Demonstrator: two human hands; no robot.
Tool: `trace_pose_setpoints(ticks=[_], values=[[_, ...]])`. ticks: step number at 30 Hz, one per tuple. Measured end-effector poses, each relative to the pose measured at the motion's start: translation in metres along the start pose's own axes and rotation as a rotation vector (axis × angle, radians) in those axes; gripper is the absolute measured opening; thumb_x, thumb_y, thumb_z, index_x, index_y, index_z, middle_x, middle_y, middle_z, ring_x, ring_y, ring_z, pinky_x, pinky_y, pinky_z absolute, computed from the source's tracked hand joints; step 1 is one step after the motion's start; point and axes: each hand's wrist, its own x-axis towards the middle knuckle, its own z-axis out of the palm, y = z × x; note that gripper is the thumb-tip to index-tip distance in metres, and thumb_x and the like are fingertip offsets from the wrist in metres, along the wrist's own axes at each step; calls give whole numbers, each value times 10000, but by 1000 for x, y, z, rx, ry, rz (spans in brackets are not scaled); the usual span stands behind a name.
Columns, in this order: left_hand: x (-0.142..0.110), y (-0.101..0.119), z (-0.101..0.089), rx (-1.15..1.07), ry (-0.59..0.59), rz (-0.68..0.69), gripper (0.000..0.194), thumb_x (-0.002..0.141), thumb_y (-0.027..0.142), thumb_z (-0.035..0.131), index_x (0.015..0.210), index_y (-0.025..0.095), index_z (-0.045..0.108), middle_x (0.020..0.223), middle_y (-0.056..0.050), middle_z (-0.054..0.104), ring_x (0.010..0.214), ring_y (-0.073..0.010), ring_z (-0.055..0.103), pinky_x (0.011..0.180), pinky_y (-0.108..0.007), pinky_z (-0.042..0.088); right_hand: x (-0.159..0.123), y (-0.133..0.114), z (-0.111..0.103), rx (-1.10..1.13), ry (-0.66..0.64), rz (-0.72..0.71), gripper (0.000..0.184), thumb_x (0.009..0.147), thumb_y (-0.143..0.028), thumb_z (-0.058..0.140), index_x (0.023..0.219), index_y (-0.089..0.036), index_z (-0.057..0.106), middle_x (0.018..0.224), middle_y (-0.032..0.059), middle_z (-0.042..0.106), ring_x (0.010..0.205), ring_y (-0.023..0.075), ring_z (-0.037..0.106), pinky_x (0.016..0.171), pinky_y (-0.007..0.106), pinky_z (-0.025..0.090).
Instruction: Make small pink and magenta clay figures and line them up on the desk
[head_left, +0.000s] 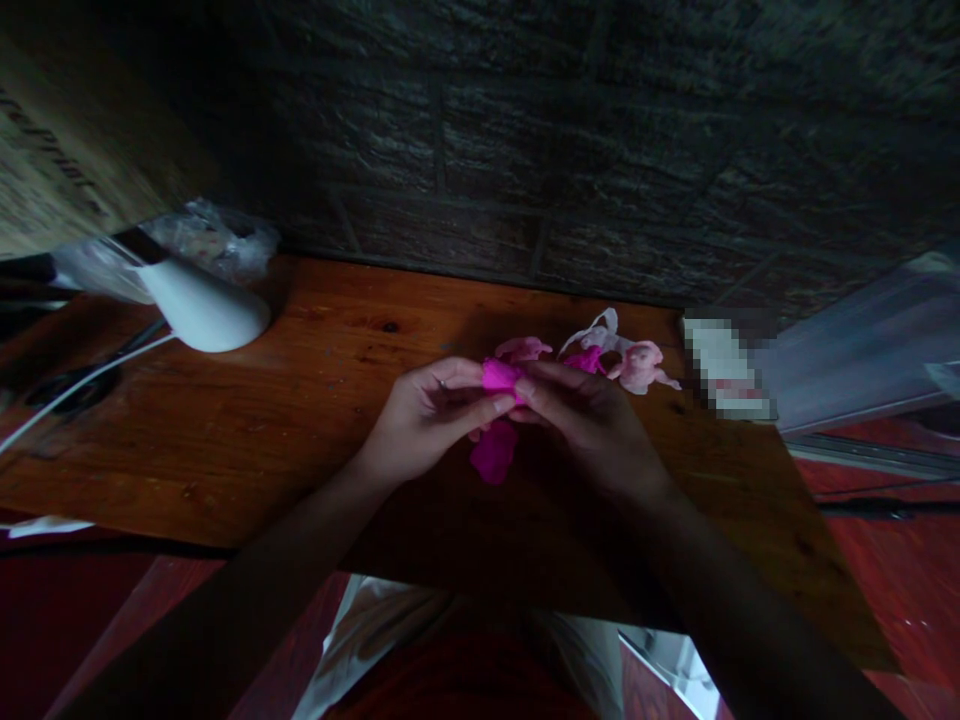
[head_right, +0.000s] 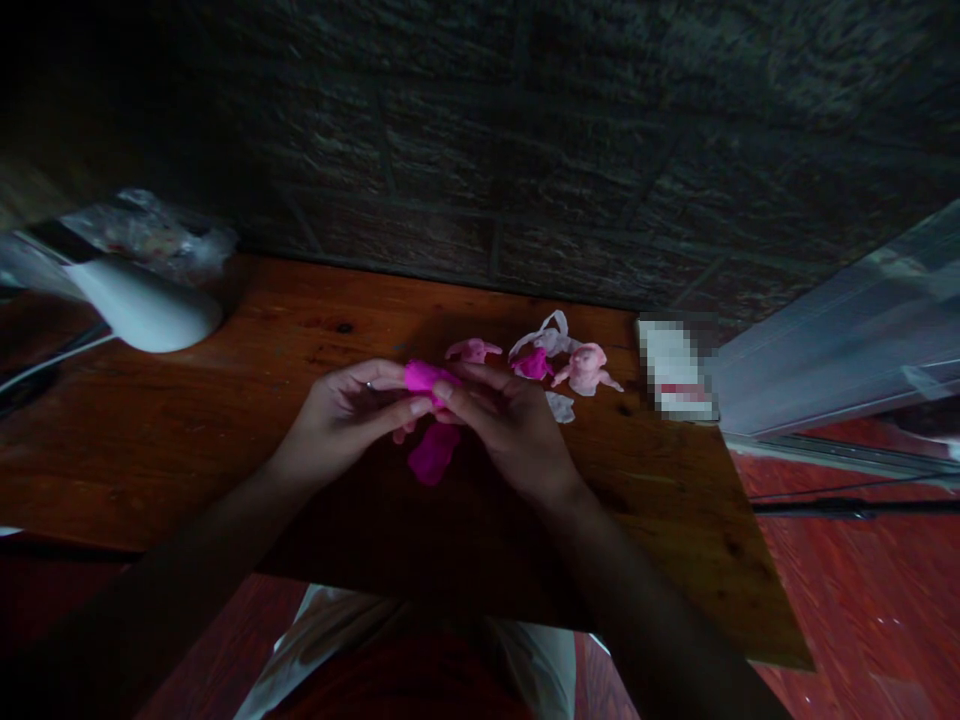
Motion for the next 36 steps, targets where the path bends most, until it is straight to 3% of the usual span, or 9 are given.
trace_pose_setpoints(ticks=[6,14,17,21,26,32,36], values=[[0,-2,-1,4,40,-7,266,696,254,939,797,142,719,719,-19,780,504,-75,602,457,-171,464,-3,-1,2,-85,-29,-47,382,805,-451,865,1139,-275,803,1010,17,838,794,160,788,858,372,690],[0,-4,0,0,-20,67,207,757,222,893,833,160,710,661,12,762,404,-46,528,385,-155,402,-2,-4,0,-81,-51,-106,301,790,-388,884,1071,-303,820,1055,-4,834,951,171,779,921,356,649],[0,-6,0,54,-6,98,225,736,202,902,880,168,732,728,1,796,489,-78,623,457,-173,484,-2,-2,3,-68,-38,-76,295,791,-410,877,1057,-297,815,1043,-5,837,1003,188,773,961,376,632],[0,-7,-2,100,10,128,243,699,244,932,841,160,754,833,-51,836,707,-162,767,676,-256,621,-2,0,3,-83,-34,-64,289,809,-467,853,1033,-288,818,1010,3,838,990,196,774,948,374,625],[0,-4,-4,121,42,119,214,707,240,930,854,166,793,877,-66,844,760,-188,786,733,-293,643,-1,0,-2,-34,-57,-33,305,830,-533,817,1038,-311,828,1040,1,831,865,159,767,865,339,651],[-2,-6,2,127,78,172,233,696,205,926,884,170,793,839,-44,834,675,-142,733,662,-247,606,-1,0,1,49,4,-44,263,804,-435,866,1032,-308,836,1097,-2,830,955,170,777,920,351,654],[-2,-8,4,131,97,142,225,700,224,922,864,161,782,712,-12,788,469,-79,577,465,-196,481,-3,3,3,8,39,-72,242,830,-386,854,1062,-329,823,1130,-7,825,1033,184,771,989,381,628]])
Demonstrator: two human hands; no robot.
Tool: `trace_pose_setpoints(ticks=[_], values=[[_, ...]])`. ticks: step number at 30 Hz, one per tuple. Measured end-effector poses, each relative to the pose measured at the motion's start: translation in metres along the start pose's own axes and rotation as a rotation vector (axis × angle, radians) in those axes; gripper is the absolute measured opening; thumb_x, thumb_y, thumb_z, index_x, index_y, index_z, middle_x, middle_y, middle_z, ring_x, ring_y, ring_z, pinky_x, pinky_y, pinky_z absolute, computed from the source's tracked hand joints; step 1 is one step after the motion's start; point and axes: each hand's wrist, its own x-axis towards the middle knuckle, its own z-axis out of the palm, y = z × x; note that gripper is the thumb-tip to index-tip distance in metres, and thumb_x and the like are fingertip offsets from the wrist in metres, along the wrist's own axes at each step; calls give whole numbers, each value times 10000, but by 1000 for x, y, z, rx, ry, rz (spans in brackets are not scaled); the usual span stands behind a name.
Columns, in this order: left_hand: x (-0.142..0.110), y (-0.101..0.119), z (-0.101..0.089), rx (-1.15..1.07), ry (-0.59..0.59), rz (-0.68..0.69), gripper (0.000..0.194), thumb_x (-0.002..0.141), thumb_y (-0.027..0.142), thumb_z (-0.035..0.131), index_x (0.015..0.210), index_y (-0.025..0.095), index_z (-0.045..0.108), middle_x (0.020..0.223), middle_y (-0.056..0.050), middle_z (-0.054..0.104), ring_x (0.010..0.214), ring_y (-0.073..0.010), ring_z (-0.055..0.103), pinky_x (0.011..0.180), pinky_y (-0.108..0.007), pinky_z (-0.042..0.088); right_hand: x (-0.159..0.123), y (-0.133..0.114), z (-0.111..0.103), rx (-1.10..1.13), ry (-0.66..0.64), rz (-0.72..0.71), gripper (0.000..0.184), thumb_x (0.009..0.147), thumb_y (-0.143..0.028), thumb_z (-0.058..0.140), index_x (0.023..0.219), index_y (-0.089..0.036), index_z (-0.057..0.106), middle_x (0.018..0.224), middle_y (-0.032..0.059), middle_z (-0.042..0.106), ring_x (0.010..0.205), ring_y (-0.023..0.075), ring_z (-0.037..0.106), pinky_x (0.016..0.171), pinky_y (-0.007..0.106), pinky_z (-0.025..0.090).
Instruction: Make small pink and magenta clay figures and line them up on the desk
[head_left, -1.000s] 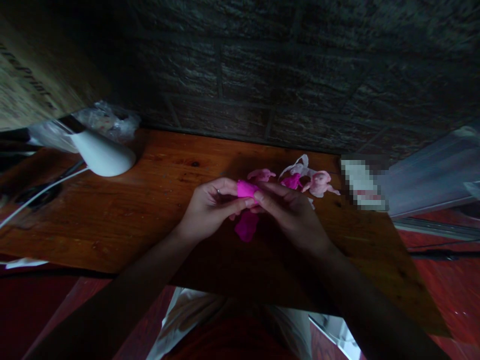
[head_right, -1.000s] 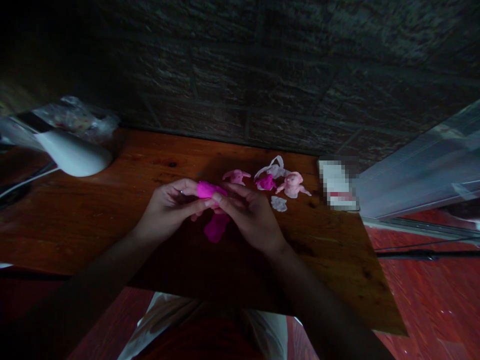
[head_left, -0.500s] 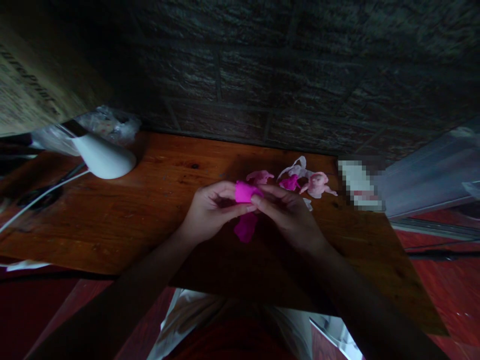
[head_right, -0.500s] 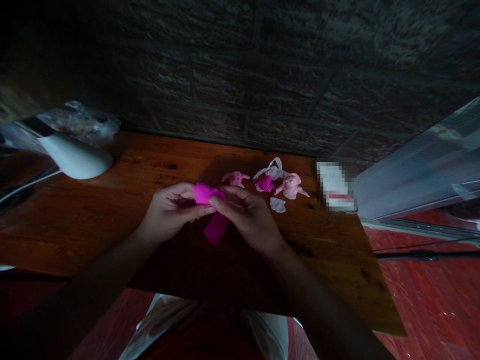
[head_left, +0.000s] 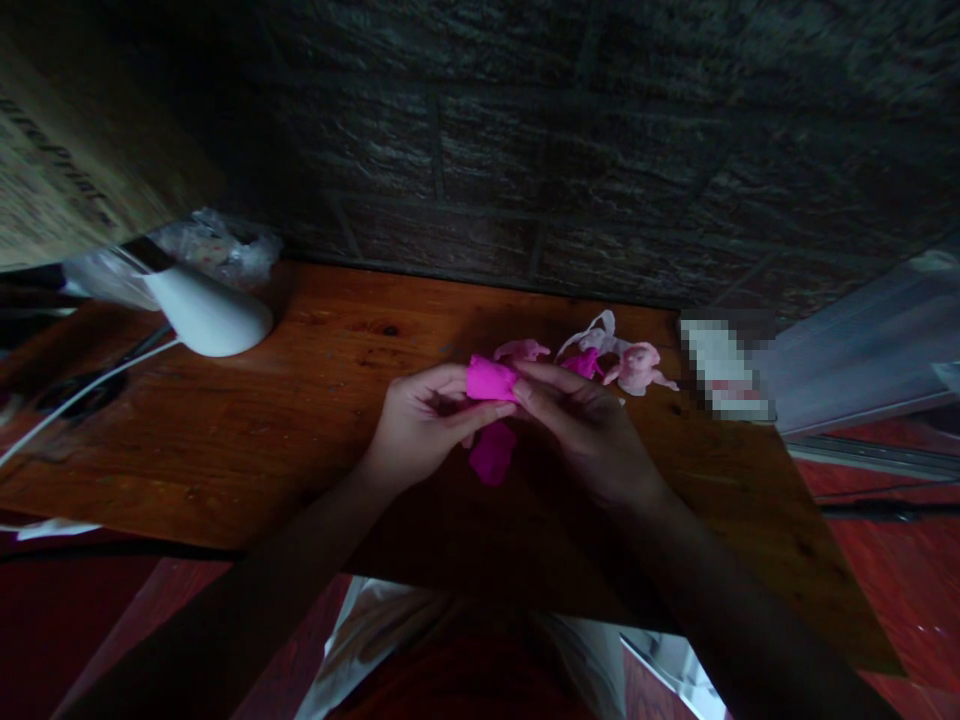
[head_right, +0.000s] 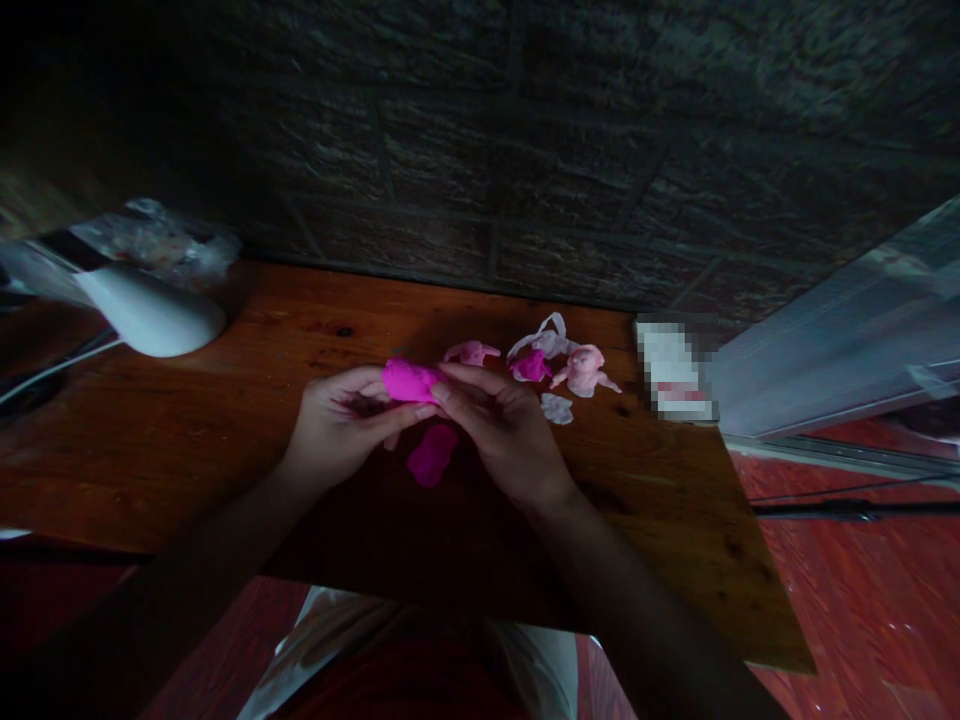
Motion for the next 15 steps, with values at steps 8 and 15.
trace_pose_setpoints(ticks=[8,15], values=[[0,3,-2,-56,-30,-21,135,761,204,880,833,161,775,520,54,645,384,-45,461,392,-163,368,0,1,1,177,-65,66,219,845,-417,839,1052,-349,819,1150,-18,815,1050,167,758,1041,390,596],[1,3,-2,-193,-84,-208,224,837,388,837,851,169,798,544,31,650,417,-49,473,394,-152,339,2,11,4,118,22,16,258,858,-445,818,1089,-332,807,1174,-4,805,1084,192,739,1097,435,537]])
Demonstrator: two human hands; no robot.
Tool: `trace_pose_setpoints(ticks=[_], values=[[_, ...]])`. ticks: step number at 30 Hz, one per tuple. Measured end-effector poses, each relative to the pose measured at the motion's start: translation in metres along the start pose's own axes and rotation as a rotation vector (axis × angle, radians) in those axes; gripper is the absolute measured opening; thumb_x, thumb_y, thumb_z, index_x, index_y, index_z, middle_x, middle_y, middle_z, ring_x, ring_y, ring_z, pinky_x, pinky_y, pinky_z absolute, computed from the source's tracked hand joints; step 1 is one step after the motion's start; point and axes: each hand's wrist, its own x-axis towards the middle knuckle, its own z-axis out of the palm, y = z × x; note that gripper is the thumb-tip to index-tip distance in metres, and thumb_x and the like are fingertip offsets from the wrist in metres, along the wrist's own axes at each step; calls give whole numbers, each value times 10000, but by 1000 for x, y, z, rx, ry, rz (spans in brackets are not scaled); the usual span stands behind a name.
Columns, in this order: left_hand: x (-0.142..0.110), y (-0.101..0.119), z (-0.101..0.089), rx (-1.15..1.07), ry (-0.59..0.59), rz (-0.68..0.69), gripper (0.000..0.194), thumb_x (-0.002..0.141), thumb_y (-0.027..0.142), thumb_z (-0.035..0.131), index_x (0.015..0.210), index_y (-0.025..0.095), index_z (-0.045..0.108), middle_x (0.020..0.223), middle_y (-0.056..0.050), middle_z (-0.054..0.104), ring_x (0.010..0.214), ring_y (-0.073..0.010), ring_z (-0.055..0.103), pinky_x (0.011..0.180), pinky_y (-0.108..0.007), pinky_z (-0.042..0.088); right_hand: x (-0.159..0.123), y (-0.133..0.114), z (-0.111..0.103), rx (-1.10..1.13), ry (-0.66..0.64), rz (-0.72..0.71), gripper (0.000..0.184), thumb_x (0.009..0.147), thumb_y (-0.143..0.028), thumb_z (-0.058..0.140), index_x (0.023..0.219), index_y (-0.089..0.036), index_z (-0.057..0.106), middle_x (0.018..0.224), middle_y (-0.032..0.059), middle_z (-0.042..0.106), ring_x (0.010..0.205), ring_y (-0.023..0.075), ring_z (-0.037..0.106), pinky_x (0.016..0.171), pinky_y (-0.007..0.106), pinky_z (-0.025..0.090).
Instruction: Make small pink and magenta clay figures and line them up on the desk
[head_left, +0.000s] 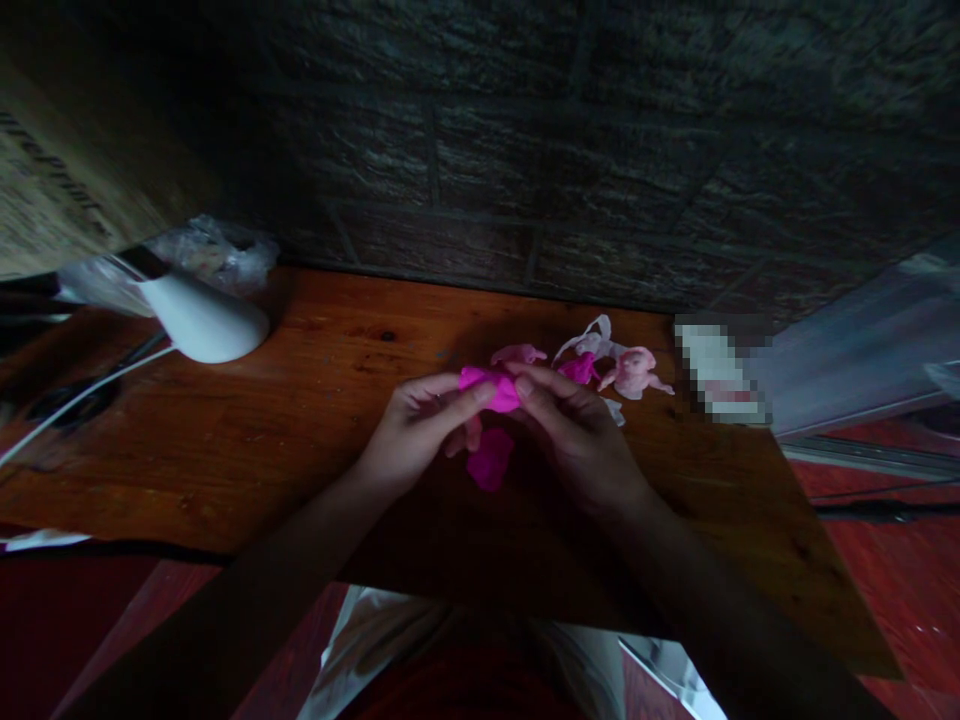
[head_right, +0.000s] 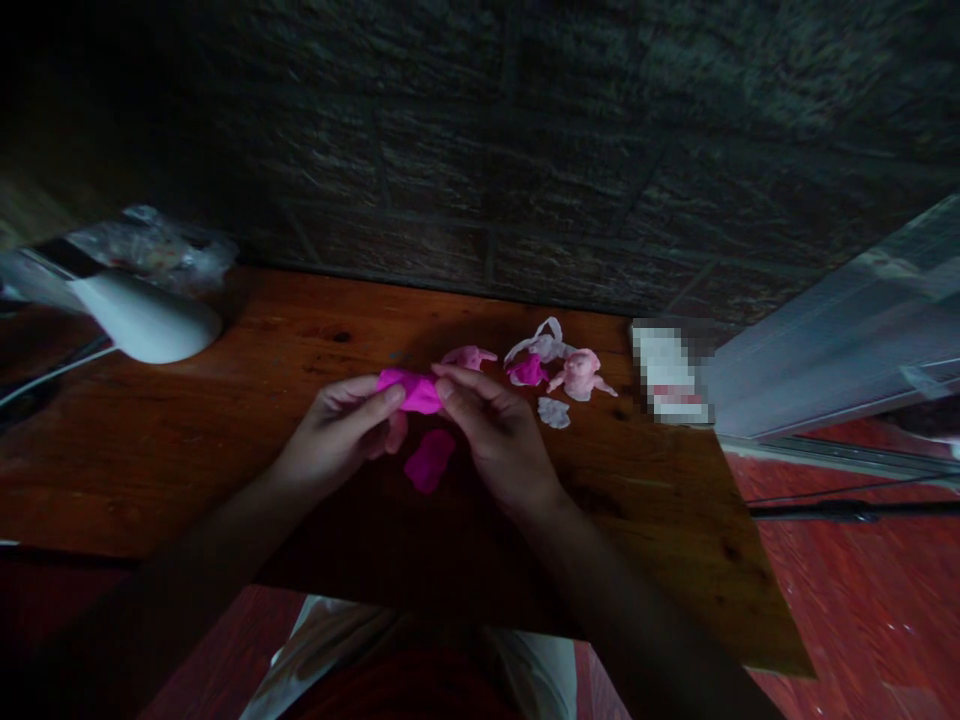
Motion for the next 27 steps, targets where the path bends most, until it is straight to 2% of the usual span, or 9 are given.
trace_pose_setpoints(ticks=[3,9,11,14,17,23,27], values=[[1,-4,-1,-77,55,-31,294,847,430,826,745,161,767,500,45,575,431,-38,443,420,-144,331,-2,1,5,1,3,-3,258,886,-474,783,1100,-331,798,1220,4,790,1106,200,739,1053,416,566],[-1,-5,-1,0,71,87,233,839,391,847,842,165,794,529,50,575,458,-44,439,443,-160,340,-6,-5,9,-59,-84,27,314,946,-521,697,1141,-290,783,1134,43,812,944,197,782,894,386,620],[-2,-1,0,-17,29,89,341,843,467,827,762,142,761,545,28,592,467,-56,469,440,-171,356,-6,-8,7,-100,-71,-1,301,951,-512,696,1108,-273,791,1075,40,821,866,175,781,833,346,622],[-1,3,0,-124,-32,16,500,872,593,747,688,130,699,571,-3,616,459,-72,494,412,-181,357,-5,-11,3,-151,-66,-42,290,971,-498,674,1052,-253,805,1001,32,827,796,147,766,794,304,608],[1,4,-1,-141,-55,-6,454,872,554,765,730,126,712,587,-3,624,456,-72,500,408,-176,361,-5,-12,2,-179,-110,-62,271,983,-478,664,1025,-255,814,946,20,825,749,128,750,747,269,594],[1,-1,-7,17,-23,124,383,949,449,717,723,140,727,595,11,632,450,-50,499,441,-173,387,-7,-12,4,-204,-153,-27,304,985,-496,650,1021,-248,821,859,17,813,635,115,721,609,237,580],[1,-4,-8,24,-10,162,314,943,405,739,746,160,732,578,32,629,438,-40,496,438,-160,390,-6,-13,3,-236,-154,-8,326,982,-512,647,1038,-239,817,818,18,808,605,111,721,597,231,581]])
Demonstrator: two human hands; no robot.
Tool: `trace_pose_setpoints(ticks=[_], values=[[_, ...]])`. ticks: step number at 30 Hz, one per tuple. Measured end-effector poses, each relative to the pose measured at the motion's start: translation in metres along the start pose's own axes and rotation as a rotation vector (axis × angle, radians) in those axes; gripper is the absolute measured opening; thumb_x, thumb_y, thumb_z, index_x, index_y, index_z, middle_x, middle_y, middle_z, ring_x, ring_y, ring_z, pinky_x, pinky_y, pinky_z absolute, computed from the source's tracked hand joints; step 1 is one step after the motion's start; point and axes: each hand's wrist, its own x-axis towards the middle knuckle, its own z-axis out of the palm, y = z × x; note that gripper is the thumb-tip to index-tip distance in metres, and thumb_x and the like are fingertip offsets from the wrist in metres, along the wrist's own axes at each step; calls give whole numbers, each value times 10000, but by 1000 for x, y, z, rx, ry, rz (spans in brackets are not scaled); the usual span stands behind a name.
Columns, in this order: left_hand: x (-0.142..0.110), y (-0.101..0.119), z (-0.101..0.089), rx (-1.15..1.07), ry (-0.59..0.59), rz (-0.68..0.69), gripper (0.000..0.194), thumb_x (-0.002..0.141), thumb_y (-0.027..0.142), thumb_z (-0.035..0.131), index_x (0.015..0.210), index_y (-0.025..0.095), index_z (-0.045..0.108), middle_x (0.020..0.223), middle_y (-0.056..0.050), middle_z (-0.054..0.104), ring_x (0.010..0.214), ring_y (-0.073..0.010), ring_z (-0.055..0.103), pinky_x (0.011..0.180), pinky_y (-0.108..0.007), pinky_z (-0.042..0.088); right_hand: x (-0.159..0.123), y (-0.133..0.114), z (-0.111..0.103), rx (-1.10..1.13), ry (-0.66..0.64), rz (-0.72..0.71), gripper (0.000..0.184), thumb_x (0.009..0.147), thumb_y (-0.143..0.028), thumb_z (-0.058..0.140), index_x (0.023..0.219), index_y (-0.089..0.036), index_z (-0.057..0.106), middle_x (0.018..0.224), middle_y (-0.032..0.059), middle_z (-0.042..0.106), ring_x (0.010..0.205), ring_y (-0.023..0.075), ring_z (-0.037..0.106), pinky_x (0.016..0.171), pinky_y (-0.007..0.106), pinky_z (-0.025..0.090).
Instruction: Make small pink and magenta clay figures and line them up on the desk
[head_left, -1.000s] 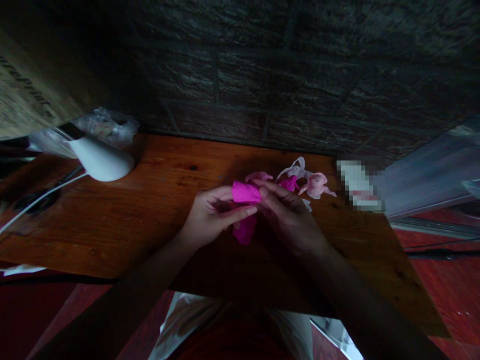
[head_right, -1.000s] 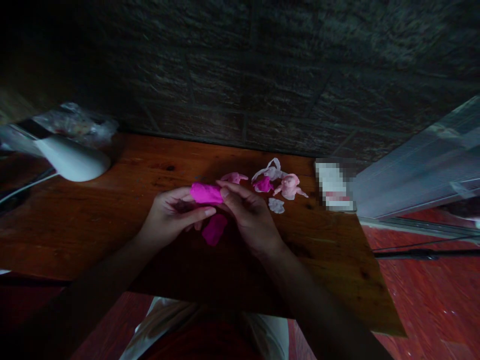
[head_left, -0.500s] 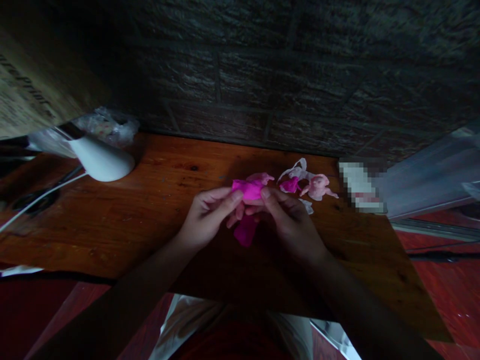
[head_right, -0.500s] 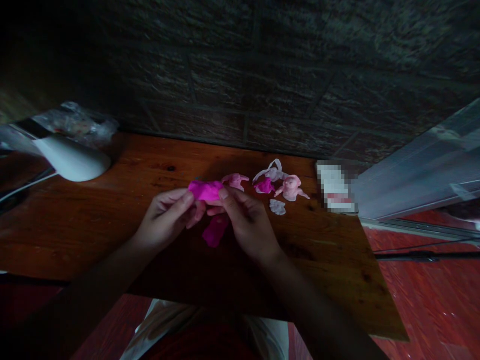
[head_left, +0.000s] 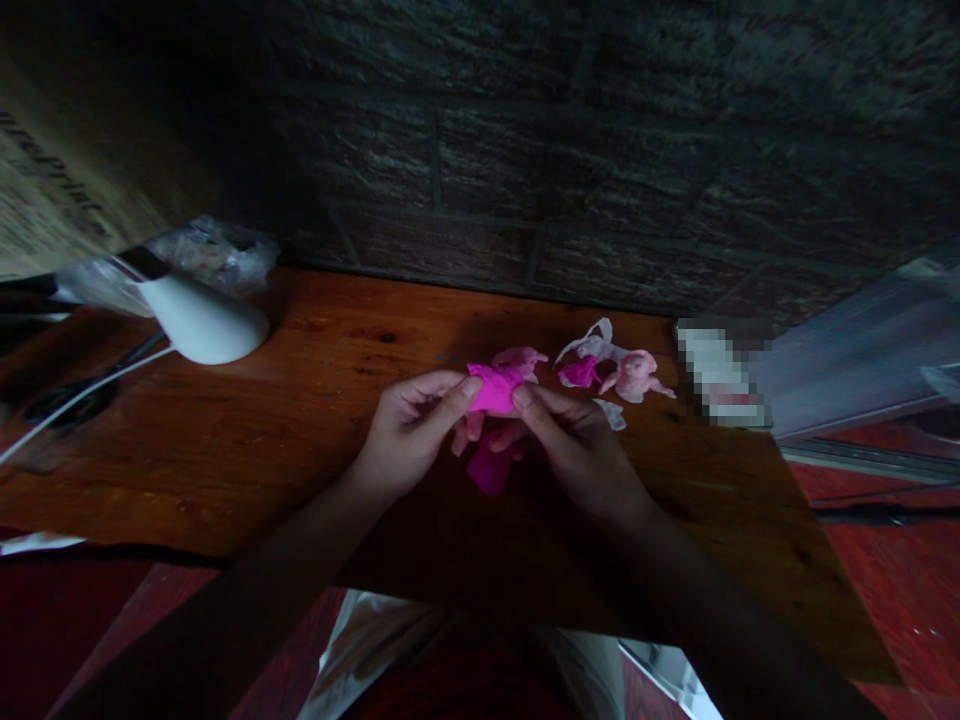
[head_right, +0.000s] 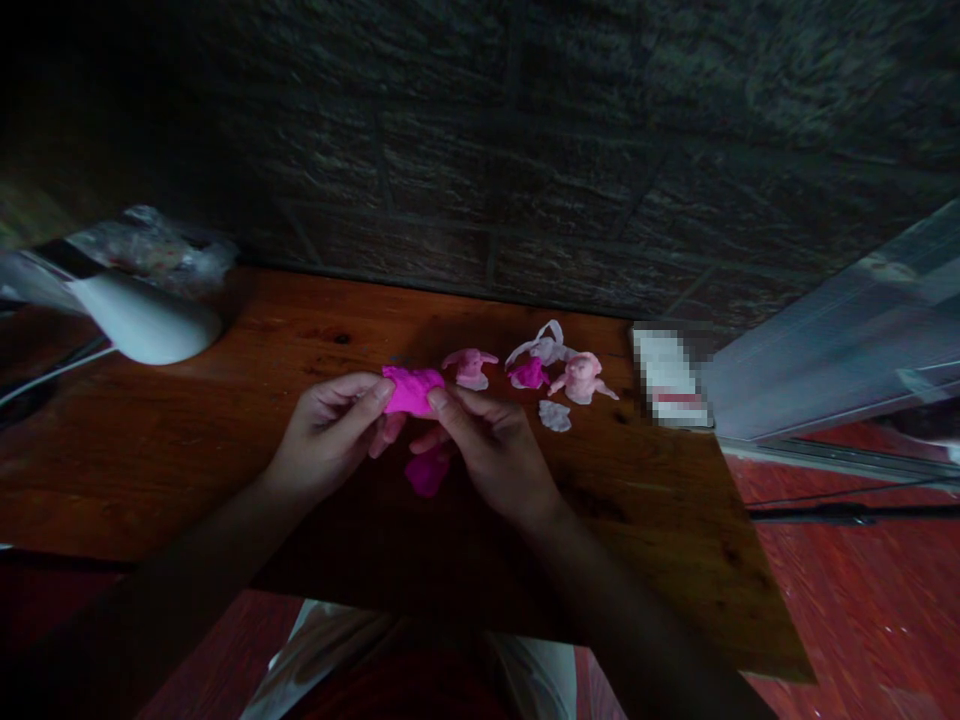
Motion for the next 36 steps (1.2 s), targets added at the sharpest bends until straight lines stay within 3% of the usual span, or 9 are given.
trace_pose_setpoints(ticks=[5,12,17,22,26,32,36], values=[[2,2,2,-75,60,-17,212,861,389,828,823,188,772,580,37,665,444,-52,534,421,-145,416,-1,-3,0,-6,20,-24,355,973,-531,650,1082,-230,802,848,27,814,600,111,729,577,224,570],[0,8,8,97,125,37,275,819,377,862,724,155,731,567,13,692,426,-68,567,435,-168,460,-3,-5,3,-62,48,-11,367,982,-525,639,1075,-209,800,723,8,775,554,115,711,548,222,556],[-1,8,10,42,108,18,310,837,427,840,728,155,738,565,9,679,425,-69,548,410,-173,415,-2,-7,5,-78,48,-23,332,960,-534,670,1026,-241,812,754,-2,773,593,119,699,595,248,567],[2,7,10,-160,76,-146,295,810,409,864,756,150,734,533,40,587,429,-39,456,409,-149,333,0,-6,2,-19,159,-24,344,942,-524,696,1170,-281,781,688,-25,730,599,125,643,550,259,507],[3,6,11,-292,36,-293,330,764,422,888,832,149,716,482,78,496,391,-27,350,388,-151,220,3,0,-1,183,92,62,334,897,-510,755,1153,-298,786,643,-46,685,578,105,610,521,231,455],[3,2,8,-386,19,-371,319,734,372,916,845,156,708,538,63,555,437,-40,425,414,-144,299,6,3,4,333,42,138,365,788,-494,863,1084,-299,778,675,-62,684,583,92,624,492,195,430],[3,0,9,-436,-39,-412,331,761,441,885,801,163,710,562,39,568,466,-58,471,429,-153,352,5,3,4,349,-16,142,414,843,-595,783,1018,-222,748,663,-35,690,555,92,626,474,191,428]])
